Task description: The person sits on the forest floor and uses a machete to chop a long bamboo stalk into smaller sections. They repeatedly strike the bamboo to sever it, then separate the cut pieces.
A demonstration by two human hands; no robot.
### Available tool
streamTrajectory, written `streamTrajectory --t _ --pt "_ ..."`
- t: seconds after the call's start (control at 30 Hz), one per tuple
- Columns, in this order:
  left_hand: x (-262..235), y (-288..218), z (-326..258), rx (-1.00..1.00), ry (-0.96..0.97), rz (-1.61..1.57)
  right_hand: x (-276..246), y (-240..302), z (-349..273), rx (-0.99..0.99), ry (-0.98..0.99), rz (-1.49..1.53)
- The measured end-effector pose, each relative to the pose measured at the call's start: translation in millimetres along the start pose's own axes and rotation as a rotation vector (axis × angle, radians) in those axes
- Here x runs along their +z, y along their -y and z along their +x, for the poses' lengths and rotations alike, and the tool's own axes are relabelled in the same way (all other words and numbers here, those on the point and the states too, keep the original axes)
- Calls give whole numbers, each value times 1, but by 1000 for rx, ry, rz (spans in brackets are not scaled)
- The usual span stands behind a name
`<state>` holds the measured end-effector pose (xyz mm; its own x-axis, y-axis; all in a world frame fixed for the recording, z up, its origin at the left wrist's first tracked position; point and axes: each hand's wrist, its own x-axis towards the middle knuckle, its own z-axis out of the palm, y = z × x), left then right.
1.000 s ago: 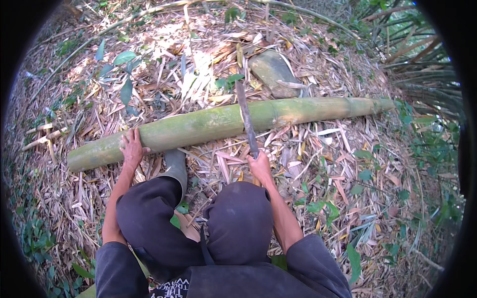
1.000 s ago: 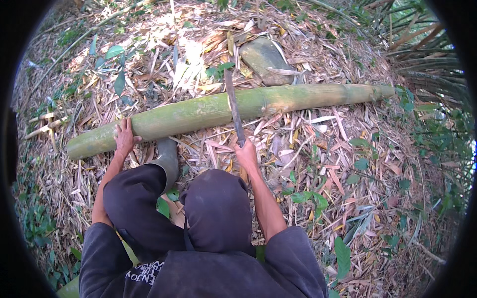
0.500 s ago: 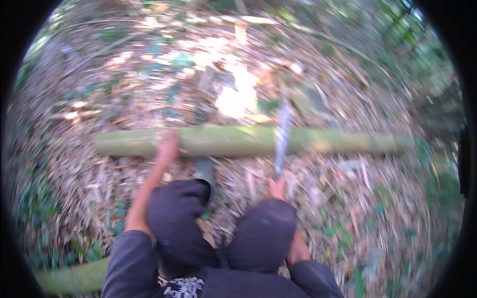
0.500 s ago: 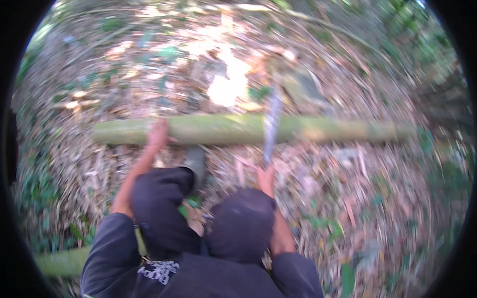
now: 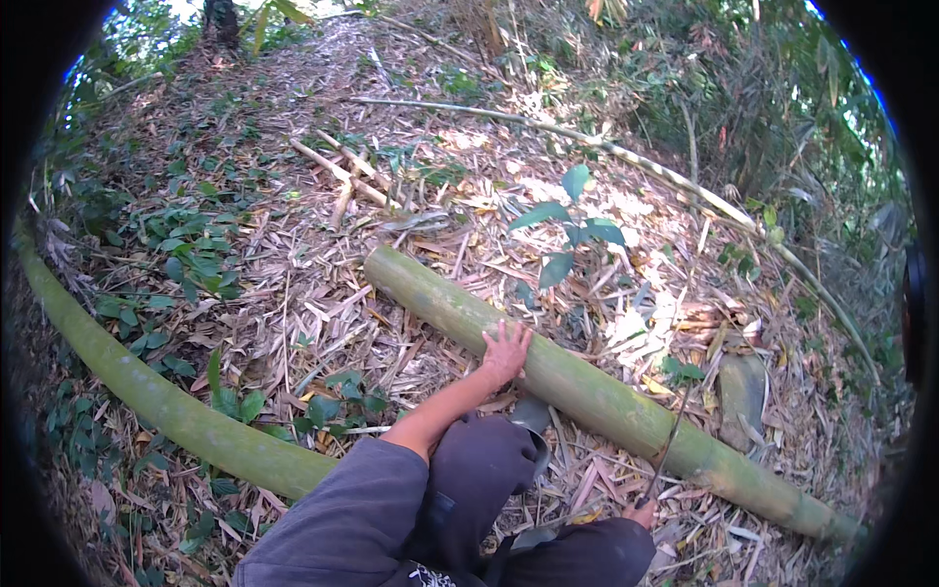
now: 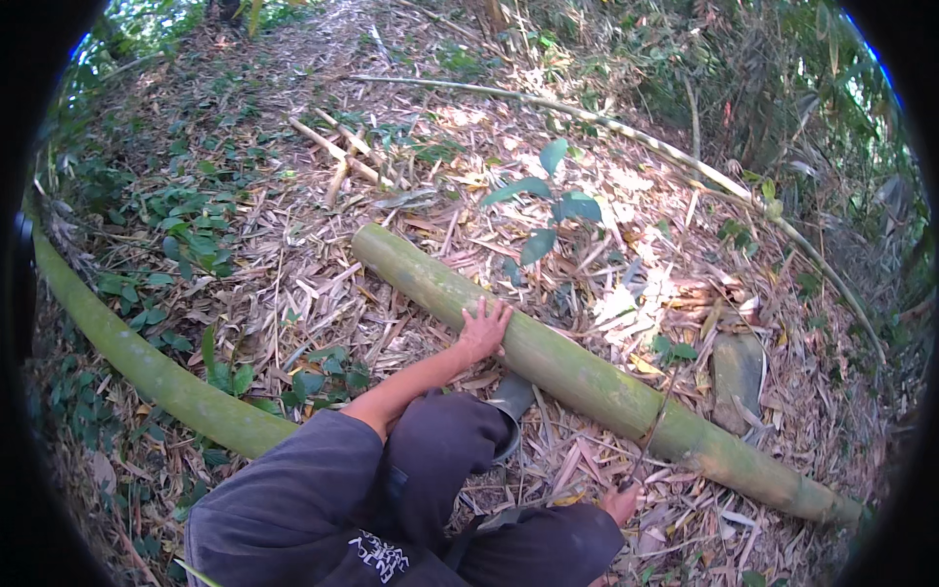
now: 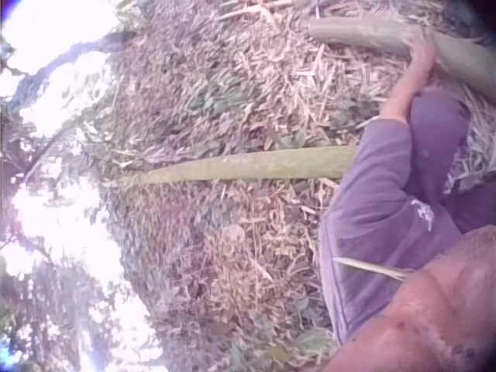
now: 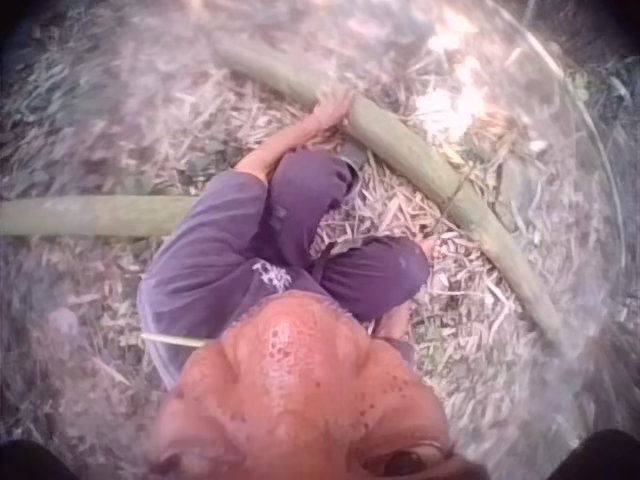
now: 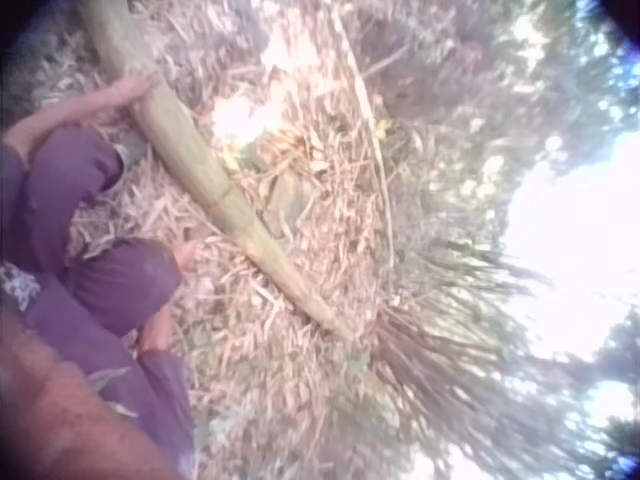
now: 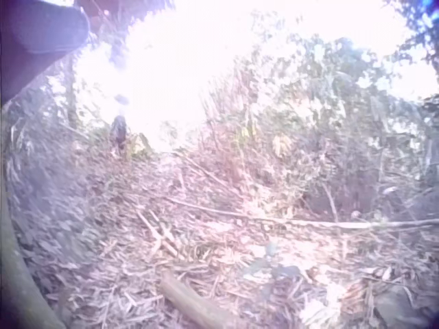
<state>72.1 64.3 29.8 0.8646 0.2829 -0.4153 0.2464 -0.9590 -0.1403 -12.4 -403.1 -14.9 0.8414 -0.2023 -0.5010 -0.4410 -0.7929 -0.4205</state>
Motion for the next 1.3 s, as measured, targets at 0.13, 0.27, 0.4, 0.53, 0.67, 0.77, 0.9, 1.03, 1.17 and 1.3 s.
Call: streamTrajectory --t 0.13,0.27,0.4,0.53,0.67,0.77,0.9,1.03,1.17,1.3 --pt "6 -5 4 70 -40 119 13 6 5 -67 79 561" --pt "14 7 -1 -14 163 -84 -19 45 0 49 -23 348" --pt "-17 -13 -4 3 111 -65 -95 94 3 -152 -180 434" --pt "-15 -12 -5 5 107 -67 -182 181 -13 -481 -361 760" --pt "-15 -4 -8 -8 84 -68 -203 229 -24 -578 -572 1015" --pt "-13 -2 -4 0 76 -81 -148 177 -7 -646 -634 940" --pt "-15 -18 -4 24 89 -102 -39 44 -5 -53 -152 200" --pt "-17 -8 -1 16 48 -117 -37 37 -2 -84 -21 229" --pt "-13 -6 -7 -5 53 -86 -145 155 -10 -18 -29 471" --pt "-13 -9 -6 -2 55 -109 -201 234 -19 -534 -427 999"
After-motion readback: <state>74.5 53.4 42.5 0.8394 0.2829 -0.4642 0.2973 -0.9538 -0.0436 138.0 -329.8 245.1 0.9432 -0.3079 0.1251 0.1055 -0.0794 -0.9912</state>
